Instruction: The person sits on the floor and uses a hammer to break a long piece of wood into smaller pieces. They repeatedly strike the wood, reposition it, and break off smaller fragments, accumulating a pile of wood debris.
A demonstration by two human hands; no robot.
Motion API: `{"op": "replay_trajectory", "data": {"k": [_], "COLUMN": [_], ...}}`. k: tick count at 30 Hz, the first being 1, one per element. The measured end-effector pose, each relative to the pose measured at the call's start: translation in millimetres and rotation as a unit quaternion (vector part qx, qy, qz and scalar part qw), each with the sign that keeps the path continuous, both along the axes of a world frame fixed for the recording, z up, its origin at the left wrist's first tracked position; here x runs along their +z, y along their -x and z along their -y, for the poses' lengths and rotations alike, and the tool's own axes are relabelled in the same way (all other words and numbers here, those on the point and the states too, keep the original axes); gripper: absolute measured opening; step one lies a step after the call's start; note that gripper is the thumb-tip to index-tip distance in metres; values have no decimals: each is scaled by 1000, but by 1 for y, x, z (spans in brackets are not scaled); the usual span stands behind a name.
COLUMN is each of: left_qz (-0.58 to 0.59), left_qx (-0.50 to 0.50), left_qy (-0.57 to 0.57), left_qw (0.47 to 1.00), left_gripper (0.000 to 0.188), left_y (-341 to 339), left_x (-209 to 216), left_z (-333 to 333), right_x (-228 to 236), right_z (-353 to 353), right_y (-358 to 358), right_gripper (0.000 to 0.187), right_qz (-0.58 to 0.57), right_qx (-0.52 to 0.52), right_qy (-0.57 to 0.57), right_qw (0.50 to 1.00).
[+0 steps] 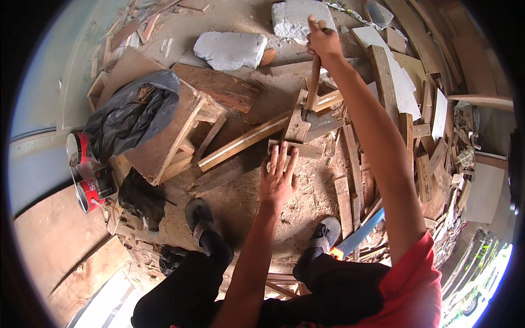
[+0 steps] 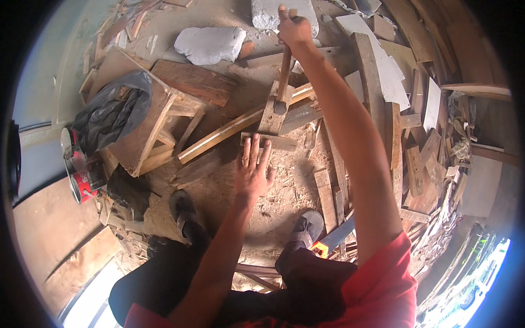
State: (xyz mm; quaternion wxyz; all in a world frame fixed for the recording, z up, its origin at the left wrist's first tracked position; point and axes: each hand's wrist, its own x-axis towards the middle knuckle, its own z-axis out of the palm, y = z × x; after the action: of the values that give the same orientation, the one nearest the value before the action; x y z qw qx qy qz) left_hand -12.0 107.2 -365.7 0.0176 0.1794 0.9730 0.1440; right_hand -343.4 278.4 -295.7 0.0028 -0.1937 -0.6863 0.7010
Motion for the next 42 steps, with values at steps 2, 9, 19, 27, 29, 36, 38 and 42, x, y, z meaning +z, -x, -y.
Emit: {"op": "replay_trajectory", "data": {"k": [2, 9, 19, 27, 29, 36, 38, 42], "left_qz": [0, 3, -11, -30, -34, -33, -21, -15], "left_qx": [4, 10, 0, -13, -11, -20, -24, -11], "left_qy": [-7, 14, -15, -10, -15, 1, 7, -16], "left_qw": [1000, 1000, 1000, 999, 999, 999, 999, 1000], "left_gripper": [84, 84, 84, 79, 79, 78, 79, 80], "left_y": [-2, -2, -1, -1, -1, -2, -3, 1], "left_x": [1, 3, -2, -7, -8, -7, -5, -4], "left_z": [-1, -4, -6, -3, -3, -1, -4, -10], "right_x": [30, 66, 14, -21, -36, -81, -110, -118], "right_z": [5, 10, -16, -32, -35, -35, -51, -70], "right_y": [-35, -111, -9, 18, 27, 43, 45, 44], "right_gripper": [44, 47, 41, 38, 38, 39, 41, 43], "right_qz": [-66, -240, -234, -39, 8, 166, 185, 199], "right_qx": [-12, -57, -93, -48, -34, 30, 65, -23], "right_qy": [4, -4, -90, -33, 1, 55, 55, 119], "right_qw": [998, 969, 964, 998, 999, 984, 979, 972]}}
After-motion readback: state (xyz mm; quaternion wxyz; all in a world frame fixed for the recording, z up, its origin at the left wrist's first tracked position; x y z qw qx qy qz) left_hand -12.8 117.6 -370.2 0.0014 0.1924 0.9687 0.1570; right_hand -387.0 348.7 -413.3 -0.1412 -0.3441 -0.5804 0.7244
